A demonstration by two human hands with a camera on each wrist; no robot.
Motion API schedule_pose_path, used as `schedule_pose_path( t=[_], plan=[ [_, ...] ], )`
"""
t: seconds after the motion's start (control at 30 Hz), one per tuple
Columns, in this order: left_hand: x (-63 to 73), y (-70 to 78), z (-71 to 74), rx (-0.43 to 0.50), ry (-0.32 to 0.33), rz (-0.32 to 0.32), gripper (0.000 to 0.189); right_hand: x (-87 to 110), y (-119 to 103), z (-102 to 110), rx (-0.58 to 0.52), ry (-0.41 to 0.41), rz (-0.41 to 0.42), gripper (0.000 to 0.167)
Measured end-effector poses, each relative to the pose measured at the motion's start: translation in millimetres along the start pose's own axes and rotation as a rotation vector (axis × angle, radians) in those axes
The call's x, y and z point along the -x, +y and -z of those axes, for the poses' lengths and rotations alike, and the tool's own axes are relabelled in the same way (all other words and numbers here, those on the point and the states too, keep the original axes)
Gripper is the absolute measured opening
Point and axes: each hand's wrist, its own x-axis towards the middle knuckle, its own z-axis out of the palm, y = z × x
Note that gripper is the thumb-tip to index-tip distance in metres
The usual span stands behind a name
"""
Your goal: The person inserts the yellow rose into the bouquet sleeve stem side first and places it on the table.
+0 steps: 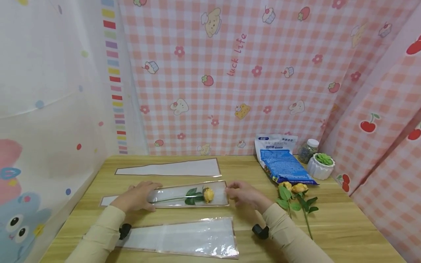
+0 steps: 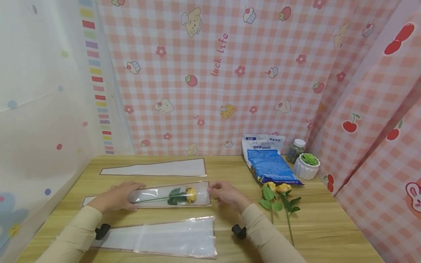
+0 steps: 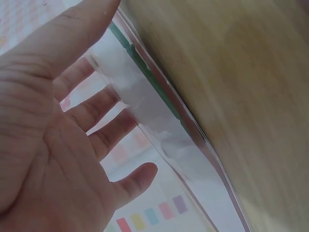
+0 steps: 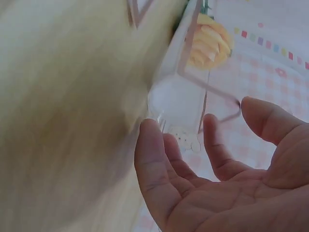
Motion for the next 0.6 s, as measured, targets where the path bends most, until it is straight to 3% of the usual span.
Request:
schedule_pose_path(
  t=[0.2,0.4,0.5,0.6],
  plan=[
    [-1.7,1.3,3.0,0.008,-0.011,-0.003,0.079,-20.7,-1,18,-0.039,0.024,-0.023,0.035],
    [-3.2,-0.1,1.9,0.027,-0.008,-0.001,0.079,-53.6,-4,35,-0.041,0.005,0.035,0.045],
    [-0.7,-1.1,0.5,0.057,-0.025,0.006,0.079,-66.7,-4,36,-0.003,-0.019,0.071,0.045],
    [2.0,-1.6,1.1,0.059,-0.046,0.016,0.08,-77.7,-6,35,0.133,-0.067,0.129,0.046]
  ],
)
